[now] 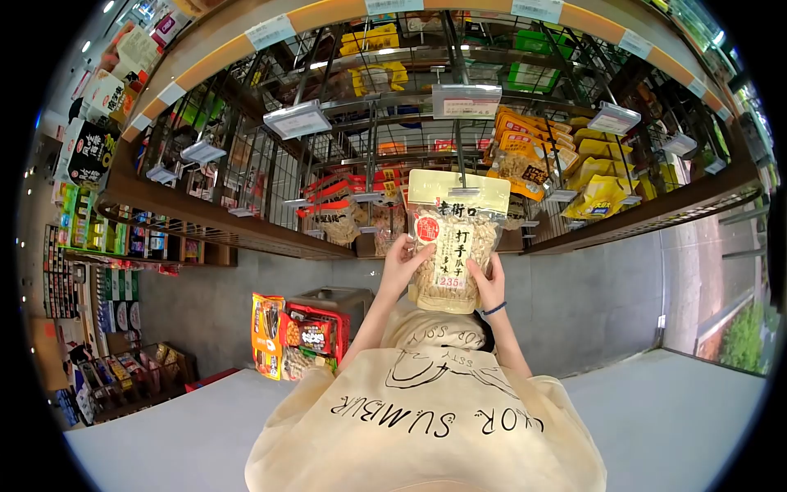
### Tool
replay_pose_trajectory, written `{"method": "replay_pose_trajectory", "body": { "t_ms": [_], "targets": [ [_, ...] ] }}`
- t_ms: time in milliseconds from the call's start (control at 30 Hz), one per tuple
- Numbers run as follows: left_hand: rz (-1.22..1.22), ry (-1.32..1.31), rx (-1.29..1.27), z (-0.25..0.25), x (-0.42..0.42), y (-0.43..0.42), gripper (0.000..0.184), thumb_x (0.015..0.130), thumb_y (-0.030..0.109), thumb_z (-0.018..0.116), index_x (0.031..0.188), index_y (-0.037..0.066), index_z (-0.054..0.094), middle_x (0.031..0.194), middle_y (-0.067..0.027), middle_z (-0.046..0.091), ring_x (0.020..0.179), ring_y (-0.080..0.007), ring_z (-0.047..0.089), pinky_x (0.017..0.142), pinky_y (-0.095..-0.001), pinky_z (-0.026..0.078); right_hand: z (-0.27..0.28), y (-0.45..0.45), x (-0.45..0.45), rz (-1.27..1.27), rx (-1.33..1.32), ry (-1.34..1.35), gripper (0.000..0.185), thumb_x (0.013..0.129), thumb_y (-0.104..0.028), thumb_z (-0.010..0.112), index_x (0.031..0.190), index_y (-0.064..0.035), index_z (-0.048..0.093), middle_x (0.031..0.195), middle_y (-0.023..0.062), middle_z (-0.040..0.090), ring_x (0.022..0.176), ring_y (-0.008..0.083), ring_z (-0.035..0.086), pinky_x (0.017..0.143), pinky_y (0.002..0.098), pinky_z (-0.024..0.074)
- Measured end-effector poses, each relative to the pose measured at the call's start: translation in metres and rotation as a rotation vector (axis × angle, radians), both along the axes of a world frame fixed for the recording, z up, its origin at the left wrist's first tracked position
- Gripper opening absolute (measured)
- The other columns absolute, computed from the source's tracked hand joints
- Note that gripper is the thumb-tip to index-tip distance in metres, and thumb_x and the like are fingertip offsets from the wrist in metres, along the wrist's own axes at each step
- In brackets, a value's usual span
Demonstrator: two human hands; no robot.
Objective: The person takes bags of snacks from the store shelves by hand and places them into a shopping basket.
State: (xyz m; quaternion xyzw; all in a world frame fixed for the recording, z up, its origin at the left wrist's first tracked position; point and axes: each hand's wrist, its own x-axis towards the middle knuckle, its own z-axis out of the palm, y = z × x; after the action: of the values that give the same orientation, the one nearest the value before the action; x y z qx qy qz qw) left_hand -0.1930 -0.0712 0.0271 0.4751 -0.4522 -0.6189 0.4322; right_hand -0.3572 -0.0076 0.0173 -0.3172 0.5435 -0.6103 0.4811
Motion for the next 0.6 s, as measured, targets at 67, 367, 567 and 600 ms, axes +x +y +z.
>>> {"method": "replay_pose_trajectory", "body": {
  "t_ms": [67, 367, 567, 600],
  "targets": [
    [0.013, 0.019, -0.007, -0.001, 0.0, 0.004, 0.022, 0.07, 0.017, 0.065, 0.072, 0.007, 0.045, 0.066, 0.0046, 0.045, 0.057, -0.002, 0.041, 0.049, -0.0163, 0.032, 0.004, 0.004, 0.001, 0.004, 0.009, 0.0, 0.028, 0.073, -0.01, 0.06, 0.095, 0.0005, 0.047, 0.085, 0.0035, 0.054, 0.075, 0.0069, 0.048, 0.066, 0.0206, 0.0401],
    [0.044, 0.104, -0.034, 0.011, 0.002, 0.017, 0.018, 0.072, 0.012, 0.062, 0.074, 0.006, 0.045, 0.068, 0.0037, 0.049, 0.059, -0.0018, 0.046, 0.05, -0.0156, 0.036, 0.02, 0.012, 0.003, 0.055, 0.0, -0.031, 0.029, 0.073, -0.009, 0.058, 0.098, 0.0004, 0.046, 0.089, 0.0041, 0.053, 0.079, 0.0077, 0.048, 0.069, 0.0204, 0.0393],
    [0.084, 0.099, 0.012, 0.002, 0.004, 0.032, 0.021, 0.069, 0.016, 0.065, 0.077, 0.006, 0.047, 0.068, 0.002, 0.052, 0.058, -0.0019, 0.048, 0.048, -0.0158, 0.036, 0.011, 0.018, 0.0, 0.119, 0.058, -0.023, 0.03, 0.075, -0.009, 0.057, 0.101, 0.0001, 0.045, 0.094, 0.0052, 0.052, 0.083, 0.0097, 0.048, 0.071, 0.0216, 0.0392],
    [0.093, 0.045, 0.014, -0.005, 0.006, 0.037, 0.023, 0.069, 0.017, 0.065, 0.076, 0.006, 0.046, 0.064, 0.0034, 0.049, 0.055, -0.0016, 0.045, 0.047, -0.0155, 0.035, 0.01, 0.022, 0.002, 0.116, 0.065, -0.04, 0.029, 0.076, -0.01, 0.056, 0.102, 0.0001, 0.045, 0.095, 0.0054, 0.052, 0.083, 0.01, 0.048, 0.071, 0.0216, 0.0388]
  ]
}}
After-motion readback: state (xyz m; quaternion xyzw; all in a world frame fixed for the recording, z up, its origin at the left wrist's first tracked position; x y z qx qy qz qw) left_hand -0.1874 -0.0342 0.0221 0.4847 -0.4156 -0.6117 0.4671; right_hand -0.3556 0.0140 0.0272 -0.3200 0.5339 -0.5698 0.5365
